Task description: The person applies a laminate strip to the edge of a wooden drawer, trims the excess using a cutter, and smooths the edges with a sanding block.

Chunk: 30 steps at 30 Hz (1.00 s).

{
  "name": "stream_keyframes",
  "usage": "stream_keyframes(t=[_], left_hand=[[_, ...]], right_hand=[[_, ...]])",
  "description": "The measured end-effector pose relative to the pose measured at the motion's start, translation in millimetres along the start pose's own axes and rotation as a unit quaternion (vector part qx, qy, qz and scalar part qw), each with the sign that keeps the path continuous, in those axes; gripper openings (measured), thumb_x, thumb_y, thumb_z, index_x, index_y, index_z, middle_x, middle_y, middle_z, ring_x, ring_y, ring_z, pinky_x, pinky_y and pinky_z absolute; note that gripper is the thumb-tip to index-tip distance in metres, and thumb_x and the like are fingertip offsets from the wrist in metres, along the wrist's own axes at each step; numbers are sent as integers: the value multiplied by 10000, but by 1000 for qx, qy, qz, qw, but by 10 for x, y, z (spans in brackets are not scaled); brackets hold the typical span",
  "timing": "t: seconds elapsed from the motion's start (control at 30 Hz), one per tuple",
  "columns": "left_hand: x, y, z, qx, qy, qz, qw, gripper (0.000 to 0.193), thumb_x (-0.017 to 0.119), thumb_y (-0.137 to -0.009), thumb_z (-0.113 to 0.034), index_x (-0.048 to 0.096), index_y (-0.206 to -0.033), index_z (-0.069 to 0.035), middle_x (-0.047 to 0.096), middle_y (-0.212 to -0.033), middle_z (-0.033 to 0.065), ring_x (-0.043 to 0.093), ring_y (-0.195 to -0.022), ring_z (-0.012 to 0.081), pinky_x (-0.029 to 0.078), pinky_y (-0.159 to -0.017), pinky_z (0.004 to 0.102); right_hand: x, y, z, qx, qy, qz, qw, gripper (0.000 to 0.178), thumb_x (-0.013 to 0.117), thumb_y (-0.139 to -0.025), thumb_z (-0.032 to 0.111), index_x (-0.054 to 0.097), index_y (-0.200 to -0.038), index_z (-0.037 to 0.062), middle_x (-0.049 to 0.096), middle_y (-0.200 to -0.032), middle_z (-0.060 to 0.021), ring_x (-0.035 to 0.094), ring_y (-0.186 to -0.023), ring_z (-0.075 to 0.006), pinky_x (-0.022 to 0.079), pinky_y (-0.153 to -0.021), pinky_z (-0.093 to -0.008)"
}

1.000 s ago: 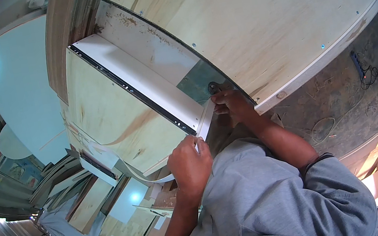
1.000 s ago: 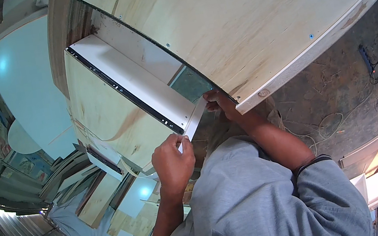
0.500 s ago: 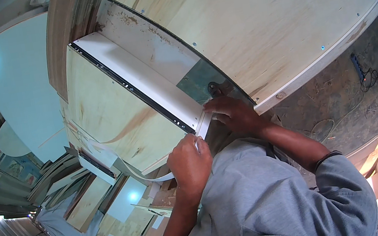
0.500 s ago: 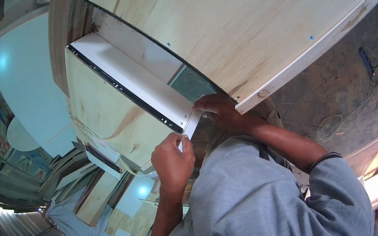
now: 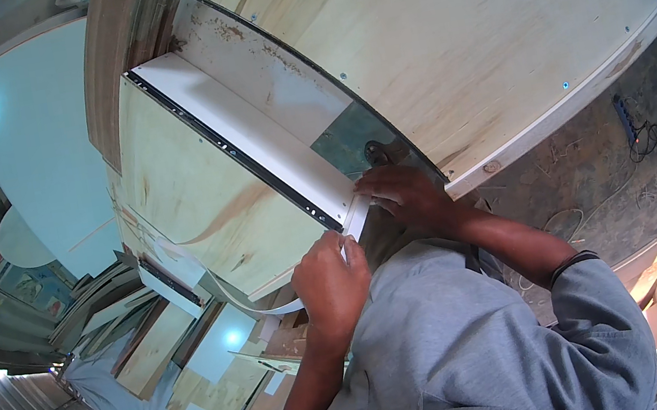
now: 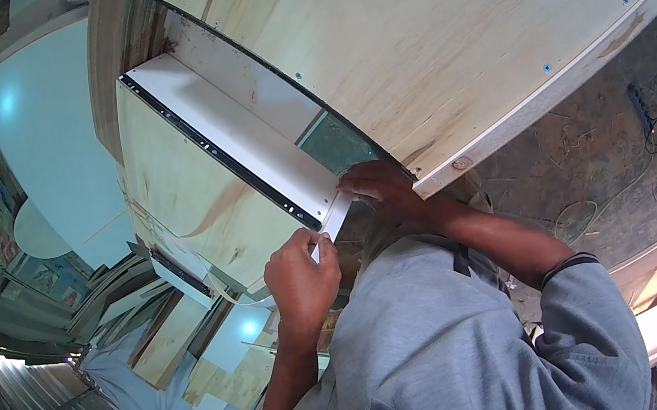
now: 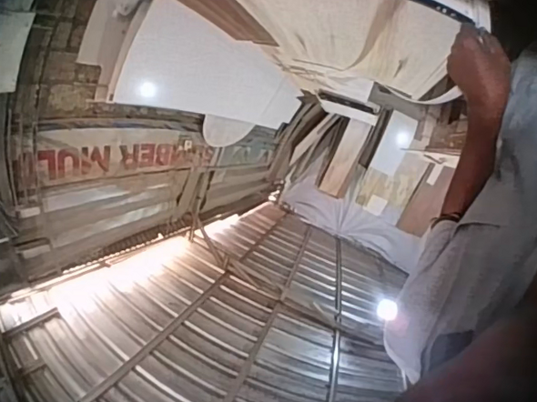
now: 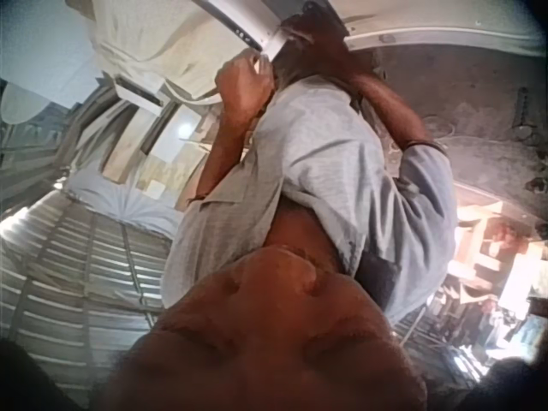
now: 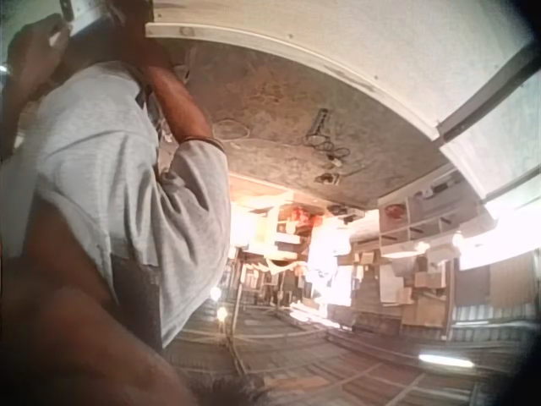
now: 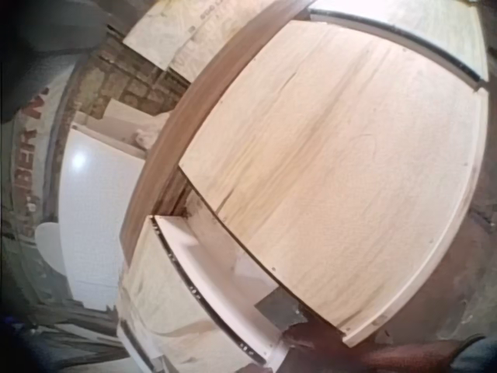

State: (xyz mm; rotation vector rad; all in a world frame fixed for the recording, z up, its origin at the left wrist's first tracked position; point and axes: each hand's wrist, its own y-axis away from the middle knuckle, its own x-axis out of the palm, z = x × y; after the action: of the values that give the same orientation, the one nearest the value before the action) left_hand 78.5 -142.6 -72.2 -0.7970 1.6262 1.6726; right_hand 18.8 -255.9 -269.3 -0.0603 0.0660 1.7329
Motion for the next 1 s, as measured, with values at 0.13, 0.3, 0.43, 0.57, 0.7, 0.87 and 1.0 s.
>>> stream_keyframes(t=[0.13, 0.3, 0.43, 0.57, 0.7, 0.87, 1.0], left_hand=[[12, -6, 9, 4, -11, 1, 1000, 172, 697, -878, -198, 737, -896, -32, 742, -819, 183, 730, -739, 363, 556, -687, 429], [-44, -10, -76, -23, 5, 3, 1000, 161, 695, -881, -187, 731, -936, -41, 743, -842, 183, 730, -747, 367, 554, -694, 443], [-16, 3, -47, 19, 2, -12, 1000, 159, 694, -879, -178, 728, -951, -41, 740, -846, 175, 729, -780, 370, 551, -710, 458], [-30, 11, -62, 34, -2, -15, 999, 155, 692, -876, -172, 730, -958, -47, 739, -865, 167, 725, -793, 373, 550, -715, 462], [-22, 22, -63, 31, -28, -7, 999, 148, 689, -875, -169, 731, -975, -67, 736, -876, 159, 715, -775, 371, 547, -707, 464], [-19, 39, -69, 18, -33, 4, 999, 156, 683, -876, -166, 725, -992, -71, 731, -872, 158, 700, -753, 379, 538, -688, 462], [-11, 17, -97, 64, -37, -17, 997, 97, 651, -878, -170, 636, -900, -77, 671, -809, 150, 671, -721, 402, 508, -637, 521]], right_hand=[[40, 30, -26, -24, 29, -16, 999, 307, 685, -883, 27, 709, -1186, 62, 704, -1213, -112, 655, -1177, -283, 509, -1054, -421], [33, 72, 217, -42, 16, -20, 999, 362, 713, -866, 37, 678, -1227, 58, 680, -1223, -113, 652, -1157, -293, 512, -1030, -432], [133, 97, 238, -84, 0, -13, 996, 525, 721, -754, 13, 656, -1270, 79, 654, -1268, -107, 645, -1163, -298, 537, -971, -421], [214, 142, 191, -93, 12, -16, 995, 597, 718, -704, 10, 641, -1293, 78, 642, -1289, -110, 642, -1178, -298, 535, -993, -412], [199, 152, 197, -102, 5, -17, 995, 575, 705, -756, -5, 620, -1320, 67, 636, -1300, -123, 630, -1203, -302, 527, -1016, -415], [57, 154, 121, 25, -49, -51, 997, 445, 700, -889, 82, 615, -1321, 17, 664, -1259, -124, 635, -1193, -287, 524, -1000, -399], [764, 533, -1013, 335, -326, -142, 872, 385, 706, -928, 167, 627, -1271, 10, 682, -1205, -103, 669, -1103, -254, 537, -968, -388]])
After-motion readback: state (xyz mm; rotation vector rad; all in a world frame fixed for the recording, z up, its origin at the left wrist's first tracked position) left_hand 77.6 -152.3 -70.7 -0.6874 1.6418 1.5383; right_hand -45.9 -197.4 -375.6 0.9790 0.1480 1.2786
